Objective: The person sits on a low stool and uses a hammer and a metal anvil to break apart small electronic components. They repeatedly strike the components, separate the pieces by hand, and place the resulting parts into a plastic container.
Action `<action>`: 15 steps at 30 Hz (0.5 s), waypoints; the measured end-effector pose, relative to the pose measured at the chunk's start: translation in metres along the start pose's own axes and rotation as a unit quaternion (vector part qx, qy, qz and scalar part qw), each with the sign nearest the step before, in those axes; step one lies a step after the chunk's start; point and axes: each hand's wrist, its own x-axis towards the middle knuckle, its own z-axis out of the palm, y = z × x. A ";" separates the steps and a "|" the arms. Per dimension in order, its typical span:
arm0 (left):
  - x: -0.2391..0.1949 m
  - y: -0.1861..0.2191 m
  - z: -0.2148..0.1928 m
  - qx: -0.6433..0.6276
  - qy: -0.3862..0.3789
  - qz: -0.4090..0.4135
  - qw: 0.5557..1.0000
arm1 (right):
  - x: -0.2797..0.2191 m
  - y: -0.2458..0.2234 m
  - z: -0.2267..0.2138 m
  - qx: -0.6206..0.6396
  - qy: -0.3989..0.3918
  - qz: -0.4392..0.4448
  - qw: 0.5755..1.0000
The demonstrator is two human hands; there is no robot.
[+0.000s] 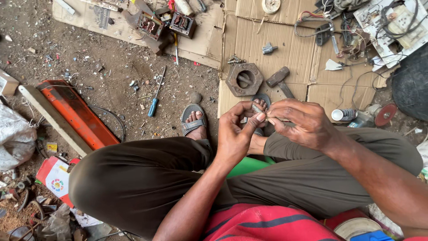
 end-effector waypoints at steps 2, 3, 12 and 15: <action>0.000 0.003 0.001 -0.001 0.003 -0.006 1.000 | 0.000 0.001 0.000 0.012 -0.005 0.000 1.000; 0.000 0.005 0.001 -0.003 0.009 -0.012 1.000 | -0.001 0.003 0.000 0.018 -0.008 -0.001 1.000; -0.017 0.014 -0.012 0.198 -0.008 -0.055 0.979 | -0.012 -0.006 -0.002 -0.097 -0.085 -0.140 0.982; -0.037 0.016 -0.018 0.202 -0.025 -0.100 0.974 | -0.023 -0.029 0.011 -0.136 -0.082 -0.131 0.979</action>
